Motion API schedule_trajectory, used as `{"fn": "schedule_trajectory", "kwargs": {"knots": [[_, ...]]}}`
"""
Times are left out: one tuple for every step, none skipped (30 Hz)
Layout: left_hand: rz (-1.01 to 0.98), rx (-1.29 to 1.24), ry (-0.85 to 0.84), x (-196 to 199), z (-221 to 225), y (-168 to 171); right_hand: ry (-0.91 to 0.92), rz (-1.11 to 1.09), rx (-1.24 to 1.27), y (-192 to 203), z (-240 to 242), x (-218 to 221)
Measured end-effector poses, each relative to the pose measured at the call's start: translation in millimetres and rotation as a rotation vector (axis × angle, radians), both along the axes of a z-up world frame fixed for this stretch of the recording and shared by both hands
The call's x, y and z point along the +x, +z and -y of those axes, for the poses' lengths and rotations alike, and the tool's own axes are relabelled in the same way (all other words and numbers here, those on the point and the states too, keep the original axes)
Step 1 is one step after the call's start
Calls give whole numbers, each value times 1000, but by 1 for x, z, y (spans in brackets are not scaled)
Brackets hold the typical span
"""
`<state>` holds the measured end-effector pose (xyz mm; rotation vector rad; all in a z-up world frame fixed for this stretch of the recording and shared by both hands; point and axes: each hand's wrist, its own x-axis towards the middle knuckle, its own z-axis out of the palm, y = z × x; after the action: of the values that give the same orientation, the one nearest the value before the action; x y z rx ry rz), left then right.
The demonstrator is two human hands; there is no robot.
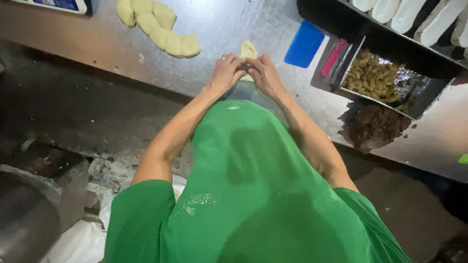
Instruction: The person flattens pieces of dough by hand on a metal table, adds filling from a container, and rolls the dough into small cylinders, occasionally using a blue plastic scraper to adjust or move the dough.
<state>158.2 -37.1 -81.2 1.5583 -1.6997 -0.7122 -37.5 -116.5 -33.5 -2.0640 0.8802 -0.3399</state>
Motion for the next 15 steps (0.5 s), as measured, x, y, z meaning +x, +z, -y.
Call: {"fn": "schedule_trajectory", "kwargs": {"knots": [[-1, 13, 1, 1, 0, 3, 16, 1, -11, 0, 0, 1], [-10, -5, -12, 1, -2, 6, 16, -20, -8, 0, -1, 0], [-19, -22, -26, 2, -5, 10, 17, -41, -5, 0, -1, 0], [-30, -39, -38, 4, -7, 13, 18, -63, 0, 1, -2, -1], [-50, -45, -52, 5, -8, 16, 20, -53, 17, 3, -2, -3], [-72, -49, -62, 6, -9, 18, 24, -44, 36, 6, -3, -5], [-93, -53, -72, 8, -11, 19, 29, -35, 55, 9, -5, -6], [-103, -40, -75, 8, -13, 18, 33, -31, 43, 12, -8, -8], [-113, -27, -78, 8, -14, 16, 37, -26, 32, 15, -11, -10], [-124, -15, -80, 7, -15, 14, 42, -23, 19, 17, -14, -11], [-110, -2, -91, 7, -16, 11, 36, -8, 12, 18, -17, -11], [-96, 10, -101, 6, -16, 9, 31, 8, 4, 18, -20, -10], [-81, 23, -111, 5, -16, 8, 25, 23, -4, 18, -22, -10], [-61, 0, -112, 6, -16, 9, 15, 14, -18, 17, -24, -9], [-41, -23, -113, 5, -16, 10, 4, 4, -32, 16, -26, -9]]}}
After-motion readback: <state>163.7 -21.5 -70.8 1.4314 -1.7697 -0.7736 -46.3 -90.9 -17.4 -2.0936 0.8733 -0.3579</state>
